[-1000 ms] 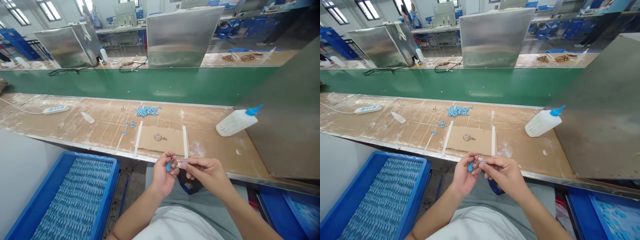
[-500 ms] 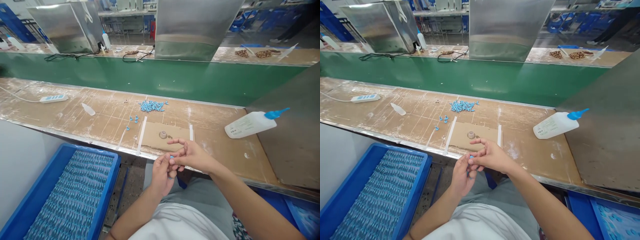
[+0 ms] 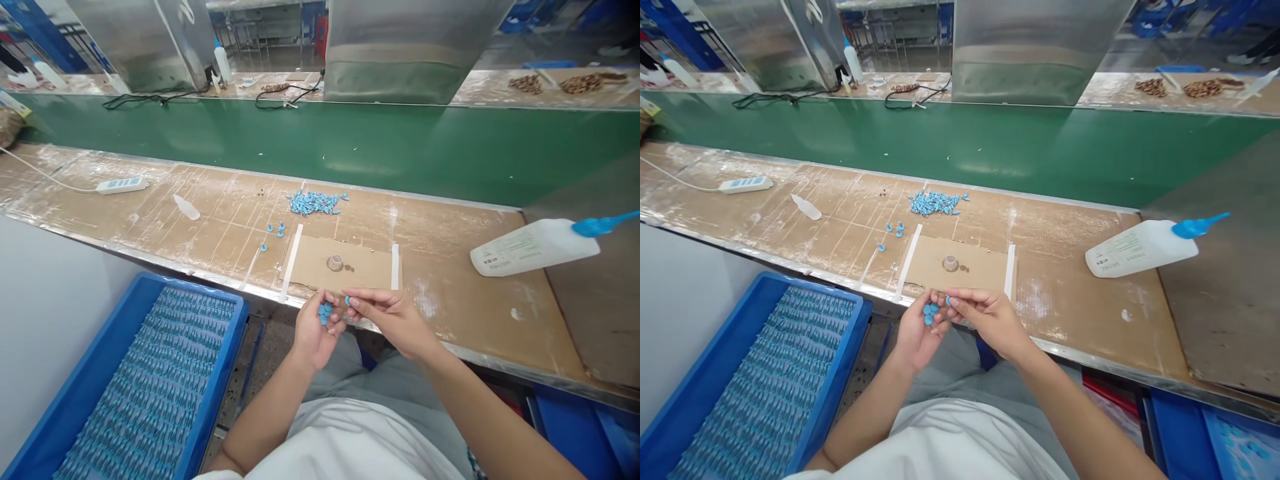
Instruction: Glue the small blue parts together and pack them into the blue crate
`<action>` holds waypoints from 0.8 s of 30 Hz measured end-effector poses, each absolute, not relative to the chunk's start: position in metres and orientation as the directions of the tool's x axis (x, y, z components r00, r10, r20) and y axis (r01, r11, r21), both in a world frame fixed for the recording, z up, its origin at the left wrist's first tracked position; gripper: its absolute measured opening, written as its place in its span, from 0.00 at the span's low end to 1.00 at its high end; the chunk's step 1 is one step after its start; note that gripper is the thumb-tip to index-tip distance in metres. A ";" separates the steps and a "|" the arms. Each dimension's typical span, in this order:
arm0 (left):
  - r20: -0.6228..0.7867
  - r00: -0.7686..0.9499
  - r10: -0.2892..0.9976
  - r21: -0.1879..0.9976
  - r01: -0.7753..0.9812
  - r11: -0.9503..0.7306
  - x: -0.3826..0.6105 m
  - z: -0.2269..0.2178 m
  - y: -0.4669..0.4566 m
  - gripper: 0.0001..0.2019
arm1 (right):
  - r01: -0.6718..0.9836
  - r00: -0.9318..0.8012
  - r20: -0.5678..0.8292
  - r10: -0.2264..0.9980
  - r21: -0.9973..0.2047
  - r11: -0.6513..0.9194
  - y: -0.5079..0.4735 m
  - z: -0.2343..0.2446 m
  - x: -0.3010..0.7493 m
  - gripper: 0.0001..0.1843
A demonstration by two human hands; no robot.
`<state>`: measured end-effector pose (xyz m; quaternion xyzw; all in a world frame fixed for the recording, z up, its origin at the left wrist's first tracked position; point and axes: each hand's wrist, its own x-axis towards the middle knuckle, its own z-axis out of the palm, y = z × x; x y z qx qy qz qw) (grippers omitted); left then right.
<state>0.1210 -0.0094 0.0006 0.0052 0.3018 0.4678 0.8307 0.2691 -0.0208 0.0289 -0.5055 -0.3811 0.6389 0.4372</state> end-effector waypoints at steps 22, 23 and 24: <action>-0.254 0.303 0.919 0.585 -0.708 0.395 0.120 -0.010 -0.034 0.21 | -0.218 -0.215 -0.455 0.864 -0.840 -0.497 -0.017 0.034 0.259 0.37; -0.247 0.310 0.918 0.584 -0.709 0.396 0.119 -0.011 -0.034 0.21 | -0.200 -0.223 -0.465 0.857 -0.838 -0.507 -0.015 0.034 0.259 0.37; -0.245 0.311 0.918 0.583 -0.709 0.396 0.119 -0.012 -0.034 0.20 | -0.180 -0.235 -0.475 0.848 -0.836 -0.519 -0.014 0.034 0.259 0.38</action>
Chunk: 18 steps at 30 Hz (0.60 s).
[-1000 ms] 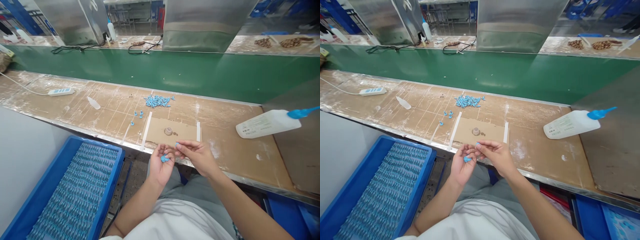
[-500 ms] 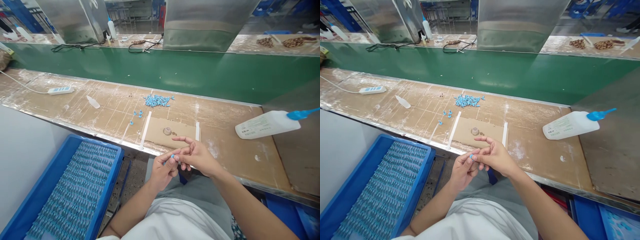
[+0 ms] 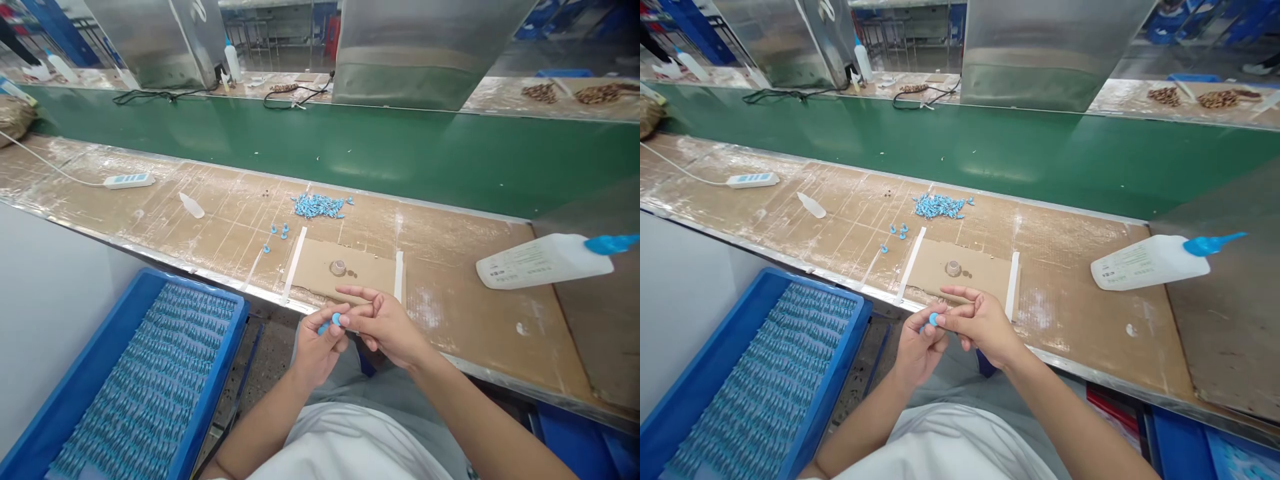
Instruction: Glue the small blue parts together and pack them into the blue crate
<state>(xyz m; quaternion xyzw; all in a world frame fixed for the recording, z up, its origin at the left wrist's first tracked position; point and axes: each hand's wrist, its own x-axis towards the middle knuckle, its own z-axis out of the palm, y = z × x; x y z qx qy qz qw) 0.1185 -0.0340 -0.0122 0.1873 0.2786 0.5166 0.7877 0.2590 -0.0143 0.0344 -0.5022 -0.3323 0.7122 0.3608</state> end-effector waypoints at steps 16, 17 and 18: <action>-0.403 0.086 0.911 0.537 -0.784 0.311 0.097 -0.011 -0.019 0.16 | 0.798 -0.012 0.274 0.962 -0.576 0.174 0.189 -0.038 0.323 0.18; -0.405 0.069 0.912 0.541 -0.786 0.300 0.097 -0.012 -0.020 0.16 | 0.812 -0.052 0.274 0.960 -0.548 0.201 0.201 -0.046 0.323 0.18; -0.406 0.055 0.912 0.545 -0.787 0.289 0.096 -0.013 -0.021 0.16 | 0.817 -0.087 0.269 0.959 -0.531 0.223 0.210 -0.053 0.323 0.17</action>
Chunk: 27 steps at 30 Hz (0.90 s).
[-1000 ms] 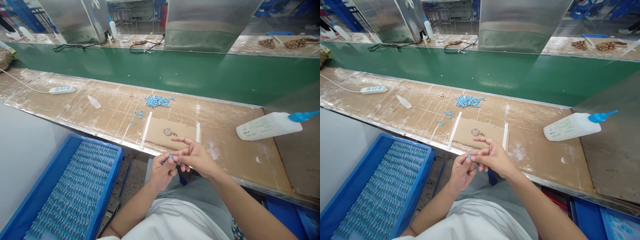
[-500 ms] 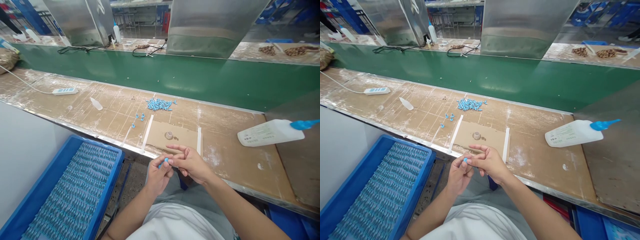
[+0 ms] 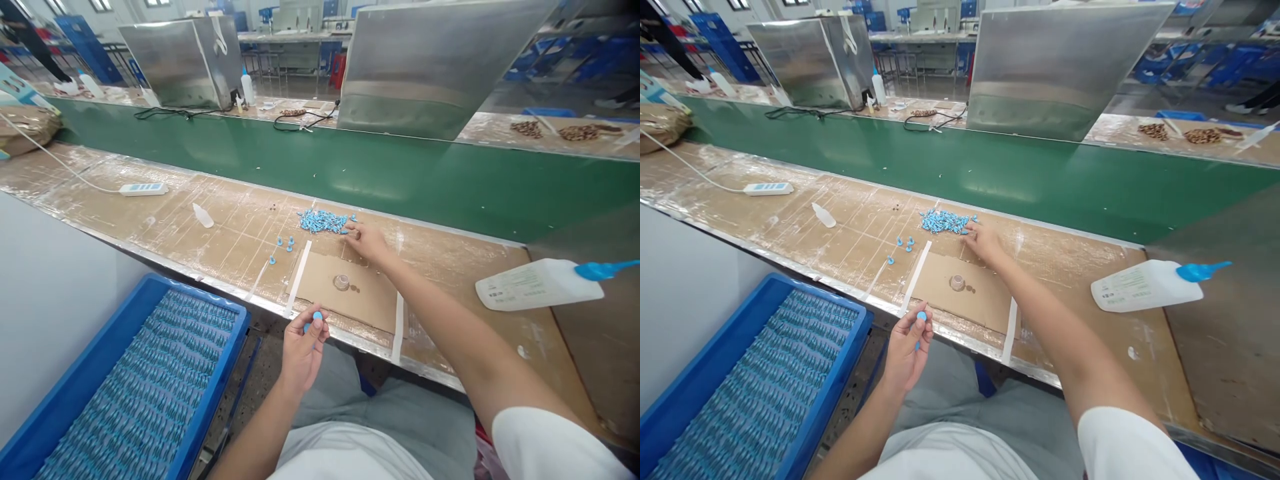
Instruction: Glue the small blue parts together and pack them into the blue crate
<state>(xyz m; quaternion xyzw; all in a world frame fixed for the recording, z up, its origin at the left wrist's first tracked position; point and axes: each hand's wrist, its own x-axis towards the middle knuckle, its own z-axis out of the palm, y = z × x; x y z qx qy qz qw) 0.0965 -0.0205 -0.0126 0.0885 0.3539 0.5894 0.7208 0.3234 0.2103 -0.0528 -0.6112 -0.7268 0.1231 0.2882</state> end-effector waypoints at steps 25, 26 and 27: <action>-0.533 0.076 0.842 0.435 -0.830 0.350 0.089 -0.022 -0.020 0.12 | 0.635 -0.112 0.225 0.968 -0.733 0.244 0.231 -0.090 0.343 0.17; -0.530 0.075 0.845 0.438 -0.829 0.348 0.089 -0.022 -0.020 0.12 | 0.582 -0.066 0.187 0.980 -0.791 0.190 0.224 -0.088 0.344 0.20; -0.527 0.075 0.847 0.440 -0.828 0.347 0.089 -0.023 -0.020 0.12 | 0.527 -0.023 0.151 0.988 -0.838 0.140 0.218 -0.084 0.345 0.24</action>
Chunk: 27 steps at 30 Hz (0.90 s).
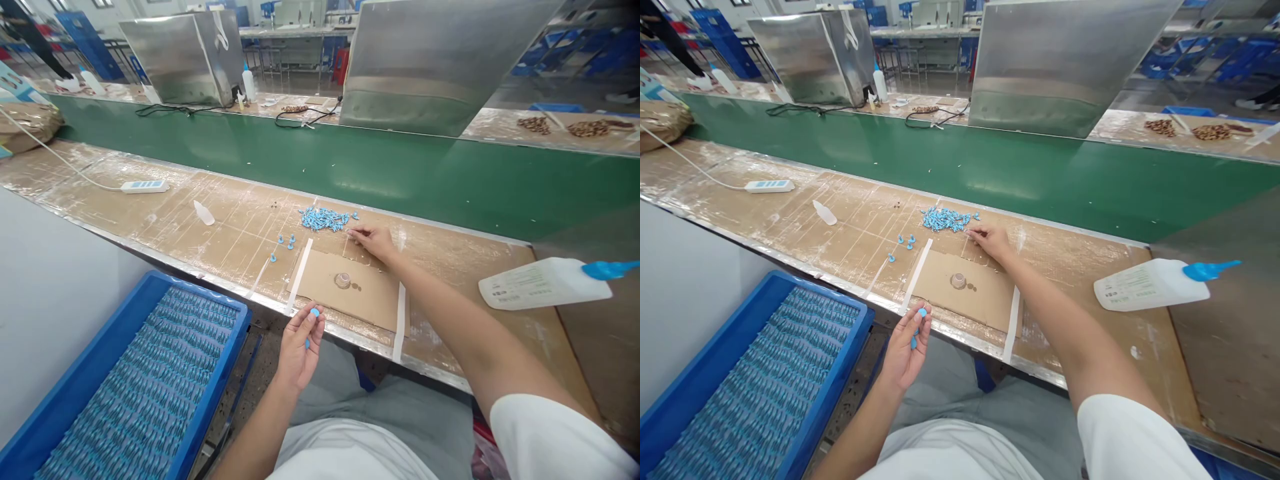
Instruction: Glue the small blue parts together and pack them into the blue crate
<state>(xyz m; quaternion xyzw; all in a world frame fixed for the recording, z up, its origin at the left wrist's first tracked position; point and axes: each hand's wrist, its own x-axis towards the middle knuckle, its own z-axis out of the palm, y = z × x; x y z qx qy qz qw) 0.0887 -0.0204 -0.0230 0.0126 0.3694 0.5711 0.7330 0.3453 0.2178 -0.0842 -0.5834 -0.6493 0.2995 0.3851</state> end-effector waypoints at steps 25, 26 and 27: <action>-0.508 0.127 0.852 0.424 -0.824 0.375 0.097 -0.030 -0.021 0.11 | 0.801 -0.167 0.342 0.925 -0.500 0.330 0.080 -0.066 0.362 0.12; -0.507 0.119 0.854 0.425 -0.827 0.368 0.097 -0.030 -0.020 0.11 | 0.788 -0.152 0.364 0.919 -0.516 0.335 0.078 -0.066 0.361 0.12; -0.507 0.110 0.855 0.425 -0.831 0.358 0.098 -0.031 -0.018 0.11 | 0.778 -0.142 0.377 0.915 -0.529 0.339 0.076 -0.066 0.360 0.13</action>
